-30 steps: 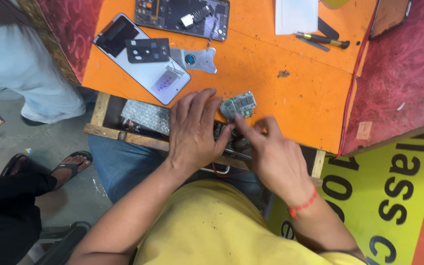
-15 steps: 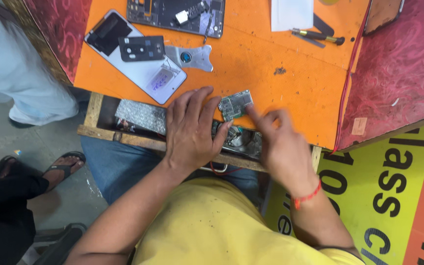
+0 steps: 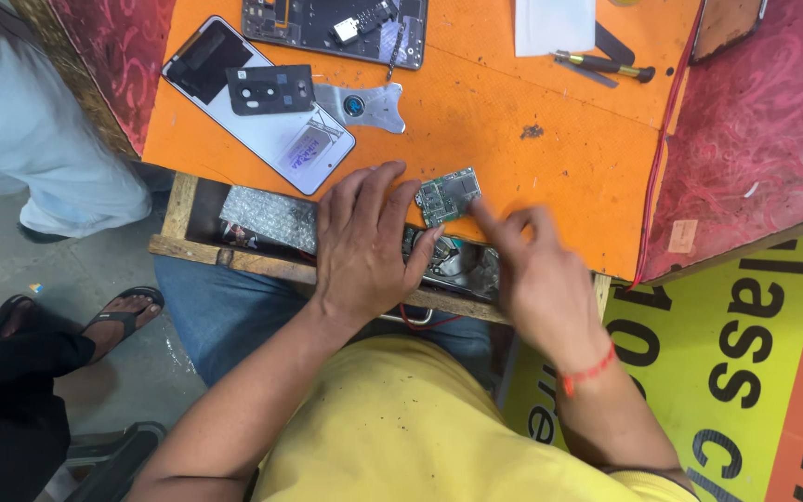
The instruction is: The person uses a small brush to clean a green circuit board on an orange workbench. They repeatedly brush the surface and edges of the board while holding it steady with the other hand. Nearby, a disassembled smartphone and other tools are visible on the table.
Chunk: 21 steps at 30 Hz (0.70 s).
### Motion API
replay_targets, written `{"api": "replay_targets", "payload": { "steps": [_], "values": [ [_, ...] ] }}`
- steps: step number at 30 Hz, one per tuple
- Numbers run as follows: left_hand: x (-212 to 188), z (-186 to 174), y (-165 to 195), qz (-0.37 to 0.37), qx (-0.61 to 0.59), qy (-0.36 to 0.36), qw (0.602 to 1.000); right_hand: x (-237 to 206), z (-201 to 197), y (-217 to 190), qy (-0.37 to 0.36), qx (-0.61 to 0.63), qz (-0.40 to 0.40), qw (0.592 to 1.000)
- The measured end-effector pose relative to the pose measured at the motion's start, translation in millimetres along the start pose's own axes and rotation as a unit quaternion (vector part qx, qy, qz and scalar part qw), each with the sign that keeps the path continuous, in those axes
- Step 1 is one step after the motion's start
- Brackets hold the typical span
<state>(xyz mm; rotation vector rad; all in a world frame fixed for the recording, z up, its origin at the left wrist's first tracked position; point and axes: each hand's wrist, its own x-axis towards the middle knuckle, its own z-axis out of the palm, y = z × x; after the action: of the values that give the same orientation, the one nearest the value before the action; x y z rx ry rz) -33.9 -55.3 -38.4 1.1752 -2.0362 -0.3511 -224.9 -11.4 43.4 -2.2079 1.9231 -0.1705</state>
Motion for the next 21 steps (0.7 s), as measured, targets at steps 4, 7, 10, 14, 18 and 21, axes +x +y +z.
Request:
{"api": "replay_targets", "payload": {
  "steps": [4, 7, 10, 14, 18, 21],
  "values": [
    [-1, 0, -1, -0.006, -0.002, -0.001, 1.000, 4, 4, -3, 0.009, 0.007, -0.015, 1.000],
    [-3, -1, -1, -0.016, -0.024, -0.009, 1.000, 3, 5, -1, 0.001, 0.010, -0.003, 1.000],
    [-2, 0, -1, -0.002, -0.009, 0.001, 1.000, -1, 1, 6, -0.003, -0.015, -0.010, 1.000],
    [0, -1, -1, -0.004, -0.003, -0.002, 1.000, -2, 2, 6, -0.012, -0.014, 0.004, 1.000],
    [0, -1, 0, -0.005, -0.003, -0.007, 1.000, 2, 4, -2, 0.003, -0.010, -0.008, 1.000],
    [1, 0, -1, -0.004, -0.004, 0.001, 1.000, 5, 2, -4, 0.018, 0.024, -0.034, 0.999]
  ]
}}
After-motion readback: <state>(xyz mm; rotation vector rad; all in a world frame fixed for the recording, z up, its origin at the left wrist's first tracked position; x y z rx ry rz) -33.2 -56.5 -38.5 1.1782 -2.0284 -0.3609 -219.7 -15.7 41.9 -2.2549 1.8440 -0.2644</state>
